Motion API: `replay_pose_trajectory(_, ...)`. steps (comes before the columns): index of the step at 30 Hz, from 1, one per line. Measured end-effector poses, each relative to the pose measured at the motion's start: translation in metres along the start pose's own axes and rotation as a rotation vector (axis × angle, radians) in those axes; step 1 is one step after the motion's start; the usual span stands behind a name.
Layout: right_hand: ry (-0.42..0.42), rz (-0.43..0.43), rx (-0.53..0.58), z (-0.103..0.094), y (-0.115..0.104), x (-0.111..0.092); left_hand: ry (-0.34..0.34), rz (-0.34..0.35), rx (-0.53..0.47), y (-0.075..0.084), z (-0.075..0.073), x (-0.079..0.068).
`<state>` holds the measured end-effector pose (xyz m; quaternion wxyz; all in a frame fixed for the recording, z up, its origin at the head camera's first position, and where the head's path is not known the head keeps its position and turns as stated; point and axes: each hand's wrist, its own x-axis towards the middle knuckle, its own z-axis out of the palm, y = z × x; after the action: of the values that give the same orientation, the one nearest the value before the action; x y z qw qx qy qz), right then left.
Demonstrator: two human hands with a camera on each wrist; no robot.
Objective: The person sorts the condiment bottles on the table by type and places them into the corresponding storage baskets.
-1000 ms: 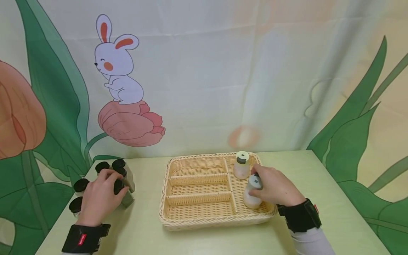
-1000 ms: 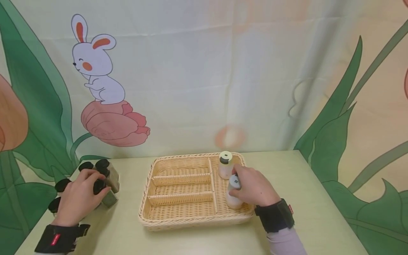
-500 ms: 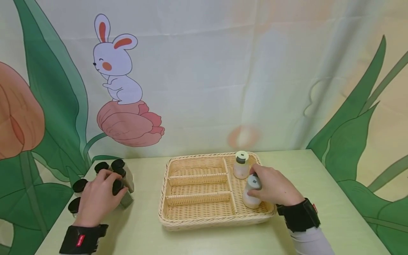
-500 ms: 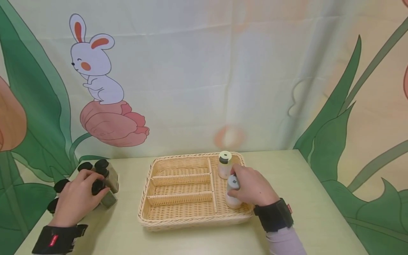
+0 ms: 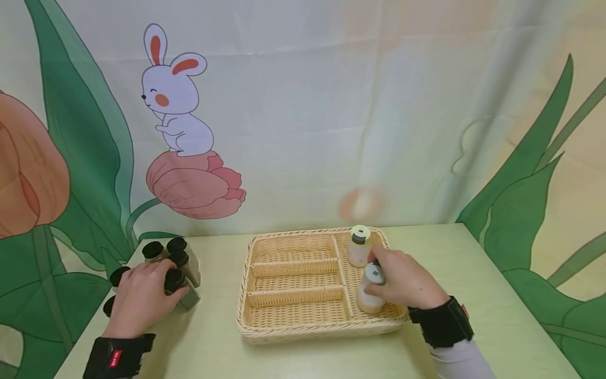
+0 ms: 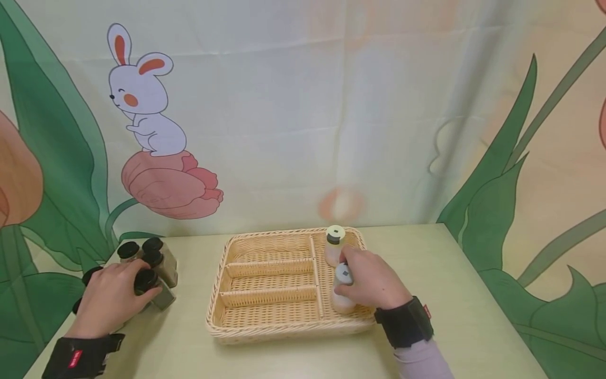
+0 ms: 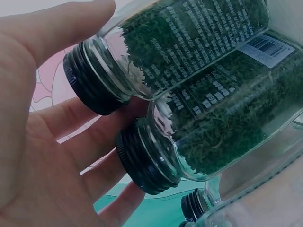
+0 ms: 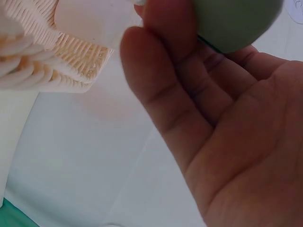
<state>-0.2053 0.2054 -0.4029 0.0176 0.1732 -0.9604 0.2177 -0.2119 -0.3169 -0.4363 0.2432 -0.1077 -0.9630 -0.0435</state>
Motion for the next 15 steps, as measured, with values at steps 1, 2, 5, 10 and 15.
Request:
replay_pose_trajectory(1,-0.004,0.004,0.005,0.0001,-0.0005,0.0001,-0.001,-0.001,0.001,-0.0002,-0.0001,-0.0002)
replay_pose_trajectory(2,-0.007,0.004,0.008,0.0,-0.0009,0.0003,-0.003,-0.002,0.002,-0.0004,-0.0001,-0.0004)
replay_pose_trajectory(5,-0.017,0.019,0.016,-0.0001,-0.0016,0.0011,-0.025,-0.006,0.013,-0.0007,-0.0006,-0.0011)
replay_pose_trajectory(10,-0.026,0.024,0.026,0.0003,-0.0016,0.0021,-0.103,-0.016,0.029,-0.0021,0.0011,-0.0019)
replay_pose_trajectory(15,-0.021,0.017,0.036,0.0019,-0.0016,0.0027,-0.116,-0.025,0.023,-0.0034,0.0038,-0.0027)
